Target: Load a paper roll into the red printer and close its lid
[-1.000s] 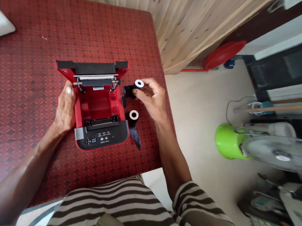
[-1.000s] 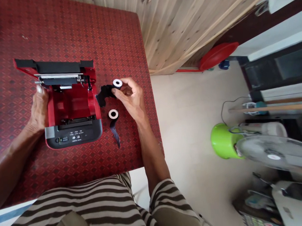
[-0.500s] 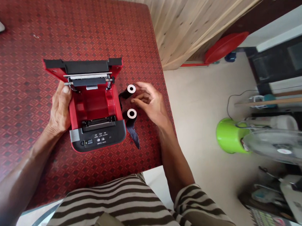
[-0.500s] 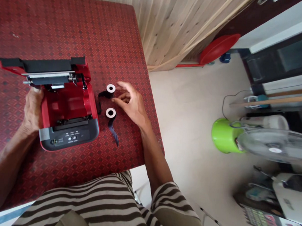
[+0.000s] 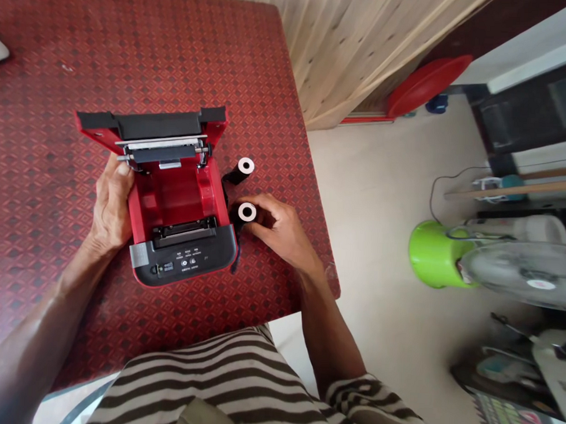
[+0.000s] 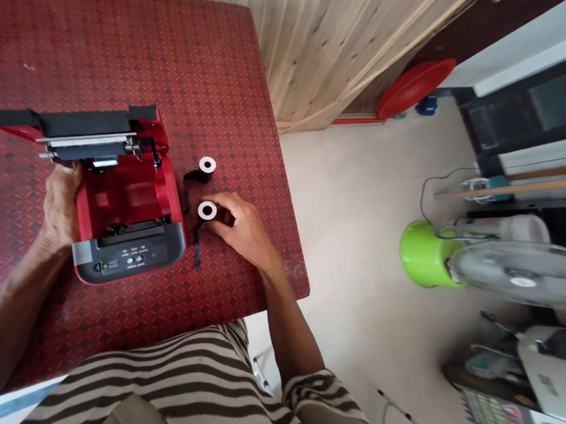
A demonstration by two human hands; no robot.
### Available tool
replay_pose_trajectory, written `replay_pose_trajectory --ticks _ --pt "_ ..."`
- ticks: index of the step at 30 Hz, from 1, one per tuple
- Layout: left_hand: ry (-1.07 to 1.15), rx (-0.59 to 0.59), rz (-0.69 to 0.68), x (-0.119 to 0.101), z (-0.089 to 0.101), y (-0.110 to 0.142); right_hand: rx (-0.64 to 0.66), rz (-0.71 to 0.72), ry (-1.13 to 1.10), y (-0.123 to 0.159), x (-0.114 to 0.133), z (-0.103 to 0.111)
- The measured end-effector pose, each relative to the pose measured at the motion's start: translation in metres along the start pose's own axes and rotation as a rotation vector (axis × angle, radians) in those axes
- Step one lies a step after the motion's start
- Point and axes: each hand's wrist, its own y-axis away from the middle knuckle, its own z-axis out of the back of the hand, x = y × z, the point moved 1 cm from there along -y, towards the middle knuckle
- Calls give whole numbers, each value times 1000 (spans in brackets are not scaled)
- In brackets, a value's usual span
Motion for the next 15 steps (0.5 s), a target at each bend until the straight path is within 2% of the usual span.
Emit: replay_pose_trajectory --ticks 3,5,8,10,13,15 --pt "7 38 10 0 -1 1 -31 2 -63 2 3 7" --pt "5 36 -2 1 -1 2 -31 34 -114 6 17 20" --pt "-18 33 -13 2 -1 3 34 136 -72 9 57 43" --pt "-36 28 -9 3 0 3 120 265 26 6 88 48" --pt "-41 35 -17 3 0 4 160 446 301 -6 123 35" --pt "-39 40 -30 3 1 4 158 503 509 -16 133 16"
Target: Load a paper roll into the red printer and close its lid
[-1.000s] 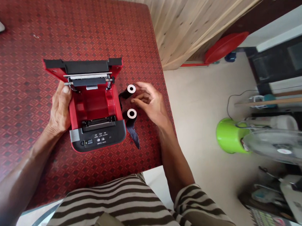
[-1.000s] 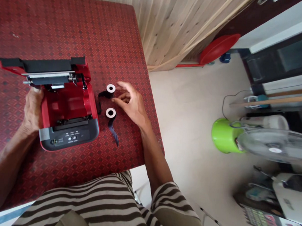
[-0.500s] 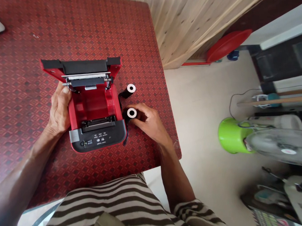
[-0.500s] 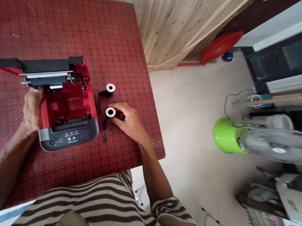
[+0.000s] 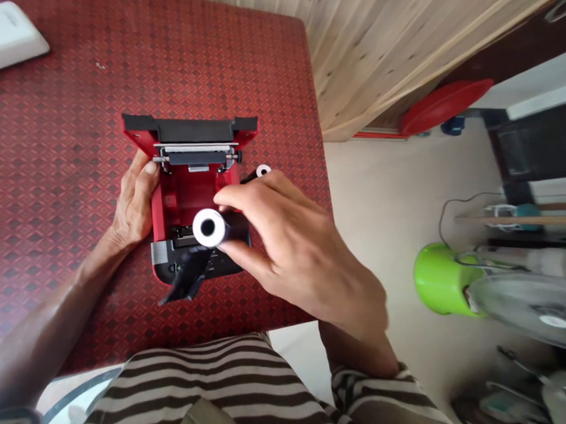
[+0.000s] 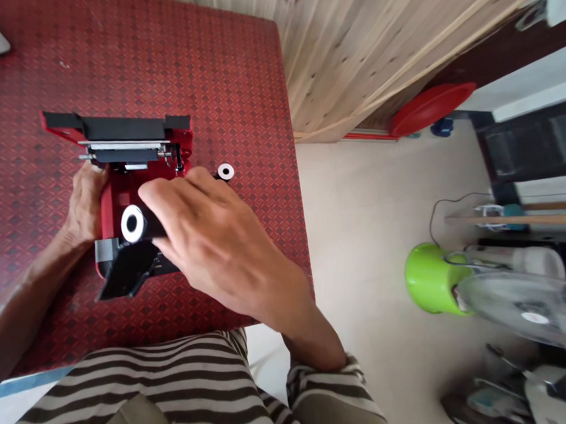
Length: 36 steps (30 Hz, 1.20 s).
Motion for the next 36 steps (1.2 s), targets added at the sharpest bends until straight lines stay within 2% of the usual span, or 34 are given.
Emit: replay_pose_trajectory --ticks 3,8,13,21,27,33,36 --pt "-3 -5 -4 2 1 1 83 27 208 -20 7 -22" --pt "-67 -9 -27 8 2 3 171 -27 260 -37 8 -42" --pt "-40 -9 -52 12 1 5 216 -60 265 -45 8 -43" --pt "-38 -48 10 11 1 6 367 -96 291 -54 15 -46" --pt "-40 -32 -7 11 1 5 443 -85 277 -65 7 -54" --pt "-22 -37 -6 10 1 5 362 -50 357 -65 -3 -61" --pt "-9 -38 11 7 1 5 367 -37 345 -64 -4 -62"
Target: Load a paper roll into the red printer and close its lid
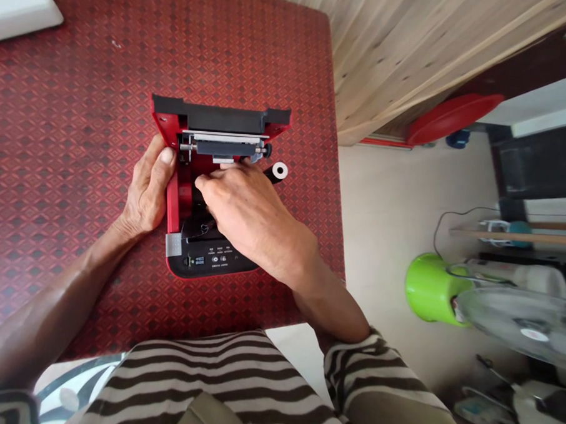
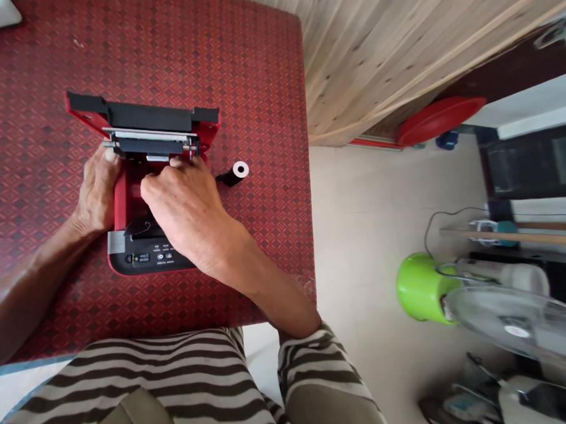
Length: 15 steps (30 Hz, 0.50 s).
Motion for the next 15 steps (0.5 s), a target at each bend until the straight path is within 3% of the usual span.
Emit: replay_pose_trajectory --ticks 4,9,14,15 --pt "-26 30 29 -2 6 1 -31 0 -77 10 0 4" --pt "26 24 106 -17 26 14 -140 67 -297 43 -5 14" --pt "-222 -300 109 -65 33 51 -204 201 -545 70 -13 16" --pt "-219 -314 110 -75 32 59 -209 201 -562 72 -13 14"
